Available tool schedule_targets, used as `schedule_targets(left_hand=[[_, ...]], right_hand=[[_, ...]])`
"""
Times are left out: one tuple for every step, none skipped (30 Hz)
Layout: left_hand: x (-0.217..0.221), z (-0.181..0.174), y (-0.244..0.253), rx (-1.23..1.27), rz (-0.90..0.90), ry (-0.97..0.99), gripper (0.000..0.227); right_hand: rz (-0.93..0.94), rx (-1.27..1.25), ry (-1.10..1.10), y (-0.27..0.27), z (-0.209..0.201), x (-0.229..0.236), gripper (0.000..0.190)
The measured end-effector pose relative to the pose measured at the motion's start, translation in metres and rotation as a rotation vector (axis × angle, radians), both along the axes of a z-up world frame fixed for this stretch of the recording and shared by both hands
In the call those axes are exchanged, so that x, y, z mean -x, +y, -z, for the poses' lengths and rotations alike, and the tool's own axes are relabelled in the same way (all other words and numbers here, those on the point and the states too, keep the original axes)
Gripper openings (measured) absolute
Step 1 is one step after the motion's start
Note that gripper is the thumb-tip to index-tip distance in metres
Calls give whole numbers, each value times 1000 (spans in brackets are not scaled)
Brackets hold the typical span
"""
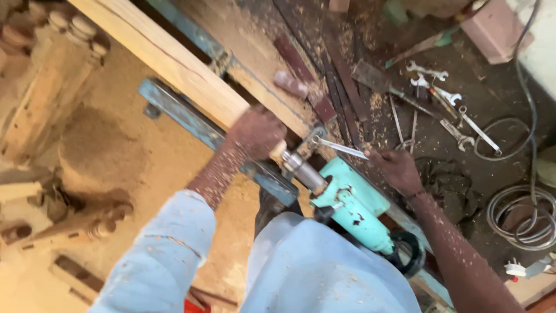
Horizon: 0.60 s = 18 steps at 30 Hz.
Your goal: The person smooths a rotating wooden leg on a lathe by holding sandpaper against it with both hands. They then use a wrench to adjust and tighten components of the machine's hardware.
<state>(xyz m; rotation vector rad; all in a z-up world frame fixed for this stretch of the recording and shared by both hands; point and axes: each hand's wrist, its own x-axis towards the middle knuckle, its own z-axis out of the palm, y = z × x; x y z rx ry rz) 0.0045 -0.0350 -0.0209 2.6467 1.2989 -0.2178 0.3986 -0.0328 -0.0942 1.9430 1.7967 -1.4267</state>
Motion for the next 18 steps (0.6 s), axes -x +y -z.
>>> schedule_targets(left_hand=[[-2, 1, -2, 61, 9, 45, 19], [0, 1, -1, 118, 21, 97, 19], [1, 1, 0, 176, 33, 148, 20], [1, 1, 0, 175, 59, 178, 22], [0, 0, -1, 173, 86, 207, 25], [0, 1, 6, 153, 115, 236, 27], [3, 0, 11, 90, 115, 190, 25], [2, 0, 8, 35, 110, 135, 24], [0, 1, 6, -19, 104, 80, 23], [0, 2, 4, -22, 100, 81, 22], [2, 2, 3, -26, 96, 81, 21], [4, 2, 2, -32, 86, 85, 20], [5, 2, 2, -31, 77, 91, 19], [5, 3, 0, -26, 67, 95, 19], [6, 2, -1, -21, 57, 100, 19], [5, 2, -3, -43, 38, 76, 19], [5, 1, -5, -64, 19, 52, 19], [4, 0, -5, -93, -4, 28, 19]], right_hand=[[-39, -14, 42, 2, 6, -7, 48], [-67, -27, 114, 5, 14, -10, 49], [-95, -40, 186, 9, 20, -12, 49], [-107, -48, 256, 6, 25, -13, 49], [-136, -27, 230, 3, 29, -12, 50], [-164, -23, 202, 9, 34, -10, 50], [-192, -20, 174, 15, 38, -6, 51], [-229, -21, 130, 18, 40, -7, 51], [-265, -23, 86, 20, 42, -7, 50], [-309, -26, 44, 20, 44, -3, 50], [-295, -17, 61, 19, 45, 2, 49], [-289, -10, 80, 21, 46, 6, 47], [-283, -2, 99, 23, 47, 11, 46], [-295, 23, 99, 23, 47, 13, 47], [-307, 49, 99, 23, 47, 16, 48], [-315, 75, 94, 22, 46, 17, 50], [-324, 69, 52, 21, 44, 18, 52], [-336, 55, 10, 26, 44, 19, 54]])
